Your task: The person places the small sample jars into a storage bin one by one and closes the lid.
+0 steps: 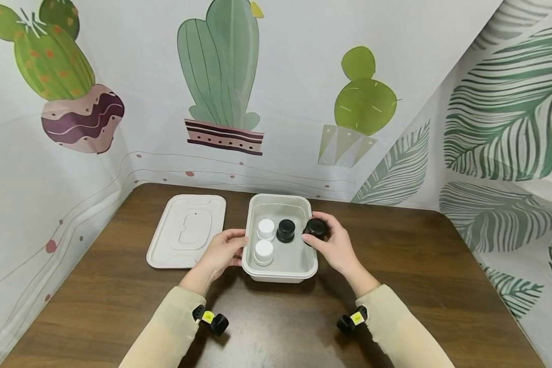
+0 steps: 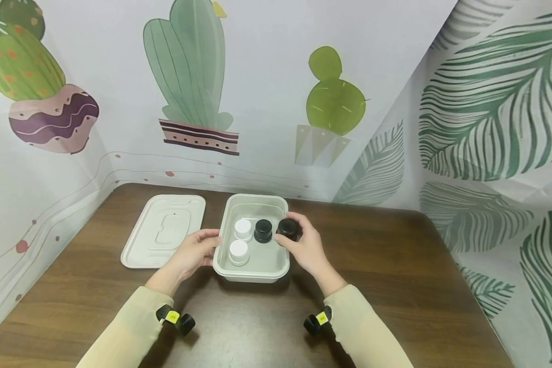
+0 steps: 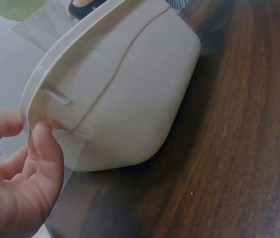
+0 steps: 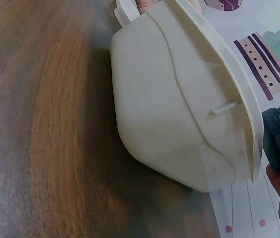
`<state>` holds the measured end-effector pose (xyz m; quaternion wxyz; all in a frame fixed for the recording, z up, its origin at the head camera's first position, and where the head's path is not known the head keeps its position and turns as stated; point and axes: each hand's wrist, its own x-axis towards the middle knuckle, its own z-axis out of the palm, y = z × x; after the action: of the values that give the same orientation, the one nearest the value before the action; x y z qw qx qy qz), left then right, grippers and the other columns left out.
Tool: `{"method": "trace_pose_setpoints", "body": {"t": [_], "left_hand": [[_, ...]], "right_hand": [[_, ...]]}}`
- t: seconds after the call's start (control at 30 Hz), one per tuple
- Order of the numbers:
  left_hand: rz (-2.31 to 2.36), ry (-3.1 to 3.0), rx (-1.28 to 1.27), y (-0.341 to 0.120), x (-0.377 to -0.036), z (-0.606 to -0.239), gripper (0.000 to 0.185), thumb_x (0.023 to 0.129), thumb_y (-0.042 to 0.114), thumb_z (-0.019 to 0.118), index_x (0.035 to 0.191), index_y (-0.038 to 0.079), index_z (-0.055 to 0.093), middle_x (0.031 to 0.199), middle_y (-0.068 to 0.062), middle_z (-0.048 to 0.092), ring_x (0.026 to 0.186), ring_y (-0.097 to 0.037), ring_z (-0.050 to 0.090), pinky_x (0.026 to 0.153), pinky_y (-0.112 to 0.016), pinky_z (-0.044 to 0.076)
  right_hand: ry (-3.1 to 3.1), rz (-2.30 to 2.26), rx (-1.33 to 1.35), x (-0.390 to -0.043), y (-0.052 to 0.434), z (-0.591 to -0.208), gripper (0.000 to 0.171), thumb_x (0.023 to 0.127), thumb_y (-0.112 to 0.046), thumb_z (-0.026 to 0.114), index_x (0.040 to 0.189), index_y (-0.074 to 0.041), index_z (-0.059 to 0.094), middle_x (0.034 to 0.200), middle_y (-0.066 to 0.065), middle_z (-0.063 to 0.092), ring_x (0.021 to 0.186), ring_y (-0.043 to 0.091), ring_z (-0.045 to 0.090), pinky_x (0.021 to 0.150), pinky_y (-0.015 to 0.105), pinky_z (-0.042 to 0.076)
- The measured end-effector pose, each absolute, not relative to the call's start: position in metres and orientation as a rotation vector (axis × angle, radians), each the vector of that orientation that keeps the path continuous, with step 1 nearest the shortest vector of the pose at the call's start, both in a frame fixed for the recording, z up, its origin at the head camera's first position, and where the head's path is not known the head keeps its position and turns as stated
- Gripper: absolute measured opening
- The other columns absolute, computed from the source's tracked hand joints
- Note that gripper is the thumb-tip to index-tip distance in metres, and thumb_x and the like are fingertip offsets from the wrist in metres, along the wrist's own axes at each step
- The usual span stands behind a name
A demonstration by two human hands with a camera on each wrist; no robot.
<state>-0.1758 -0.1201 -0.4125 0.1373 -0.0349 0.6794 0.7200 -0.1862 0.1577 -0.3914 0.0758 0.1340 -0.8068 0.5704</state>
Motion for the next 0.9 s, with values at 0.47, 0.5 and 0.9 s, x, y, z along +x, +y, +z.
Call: {"method": "trace_pose_setpoints", "body": {"t": [0.47,0.5,0.9], "left_hand": [[2.083,1.968,-0.101,-0.120,-0.176,-0.412,0.040,0.092,0.010,0.055,0.127,-0.007,0.047,0.089,-0.007,0.065,0.065,-0.012,0.060,0.054,-0.023,0.052],[2.083,1.969,-0.101,-0.120,-0.175,-0.412,0.040,0.092,0.010,0.055,0.127,-0.007,0.047,0.089,-0.007,0.065,0.065,-0.012,0.060,0.054,-0.023,0.052],[2.071,1.986,-0.116,-0.119,-0.175,-0.410,0.039,0.092,0.010,0.054,0.127,-0.007,0.047,0.089,-0.008,0.065,0.065,-0.011,0.060,0.053,-0.023,0.052]], "right_hand": [[-2.451,1.692,0.426,-0.187,0.141,-0.385,0.058,0.071,-0.007,0.082,0.124,-0.003,0.057,0.114,0.015,0.055,0.091,0.009,0.057,0.079,0.014,0.050],[-2.456,1.690,0.434,-0.187,0.141,-0.385,0.058,0.071,-0.007,0.082,0.124,-0.004,0.057,0.114,0.015,0.055,0.090,0.010,0.058,0.079,0.014,0.050],[-2.557,1.498,0.527,-0.190,0.131,-0.388,0.056,0.073,-0.018,0.082,0.124,-0.008,0.060,0.116,0.010,0.062,0.095,0.022,0.061,0.083,0.031,0.053]]}}
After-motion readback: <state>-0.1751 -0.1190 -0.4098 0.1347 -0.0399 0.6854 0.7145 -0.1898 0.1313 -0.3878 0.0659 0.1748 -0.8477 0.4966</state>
